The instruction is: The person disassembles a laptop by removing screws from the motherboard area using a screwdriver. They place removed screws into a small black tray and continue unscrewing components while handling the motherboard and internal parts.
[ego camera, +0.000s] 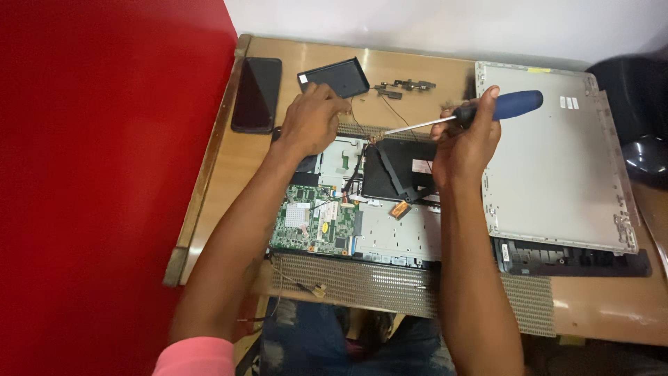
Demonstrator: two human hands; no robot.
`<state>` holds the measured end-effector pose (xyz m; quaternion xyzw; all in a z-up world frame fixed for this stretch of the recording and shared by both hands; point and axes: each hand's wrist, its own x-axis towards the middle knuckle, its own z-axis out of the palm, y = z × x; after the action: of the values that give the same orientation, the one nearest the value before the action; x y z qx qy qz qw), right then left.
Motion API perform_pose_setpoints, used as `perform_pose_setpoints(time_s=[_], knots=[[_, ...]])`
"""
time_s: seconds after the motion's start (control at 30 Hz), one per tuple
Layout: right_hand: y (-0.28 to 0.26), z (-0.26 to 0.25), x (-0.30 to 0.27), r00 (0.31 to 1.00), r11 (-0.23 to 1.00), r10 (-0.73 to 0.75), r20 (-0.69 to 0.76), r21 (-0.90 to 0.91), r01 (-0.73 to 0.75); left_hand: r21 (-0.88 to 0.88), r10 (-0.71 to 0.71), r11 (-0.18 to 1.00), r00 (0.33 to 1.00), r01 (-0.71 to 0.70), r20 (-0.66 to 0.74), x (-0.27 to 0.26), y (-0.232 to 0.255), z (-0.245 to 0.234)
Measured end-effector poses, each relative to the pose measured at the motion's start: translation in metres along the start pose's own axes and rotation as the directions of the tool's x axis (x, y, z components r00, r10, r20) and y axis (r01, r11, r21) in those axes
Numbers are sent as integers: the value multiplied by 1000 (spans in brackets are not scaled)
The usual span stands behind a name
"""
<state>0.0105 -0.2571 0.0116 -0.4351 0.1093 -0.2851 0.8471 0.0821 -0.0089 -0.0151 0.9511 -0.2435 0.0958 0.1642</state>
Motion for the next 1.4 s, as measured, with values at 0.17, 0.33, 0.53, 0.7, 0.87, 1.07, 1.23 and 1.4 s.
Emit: perform_pose_setpoints(time_s=[0.17, 0.33, 0.53, 0.7, 0.87, 1.07, 1.23, 1.4], knots=[[-4, 2, -4, 1000, 1000, -2, 12, -26, 2, -33, 36, 999, 999, -36, -8, 0, -4, 7], [1, 1, -3, 1000, 1000, 12, -19, -9, -12, -62, 36, 997, 996, -41, -78, -4, -5, 6], [-11, 12, -12, 998, 998, 57, -27, 21, -56, -155, 234, 936, 889, -315, -394, -14, -19, -12], [-19, 18, -19, 997, 997, 69, -45, -25, -70, -343, 54, 923, 941, -174, -333, -47, -15, -35], [-7, 12, -14, 1000, 998, 26, 1, -56, -26, -358, 51, 916, 936, -183, -348, -54, -23, -26], [-2, 10, -14, 999, 991, -13, -41, -132, 7, -362, 27, 922, 956, -137, -293, -55, -20, -16], [4, 4, -7, 998, 994, -52, -32, -100, 48, -392, -16, 917, 974, -76, -226, -55, -19, -18], [2, 5, -7, 998, 996, -38, -56, -79, 34, -495, -54, 867, 977, -57, -207, -58, -25, -11]])
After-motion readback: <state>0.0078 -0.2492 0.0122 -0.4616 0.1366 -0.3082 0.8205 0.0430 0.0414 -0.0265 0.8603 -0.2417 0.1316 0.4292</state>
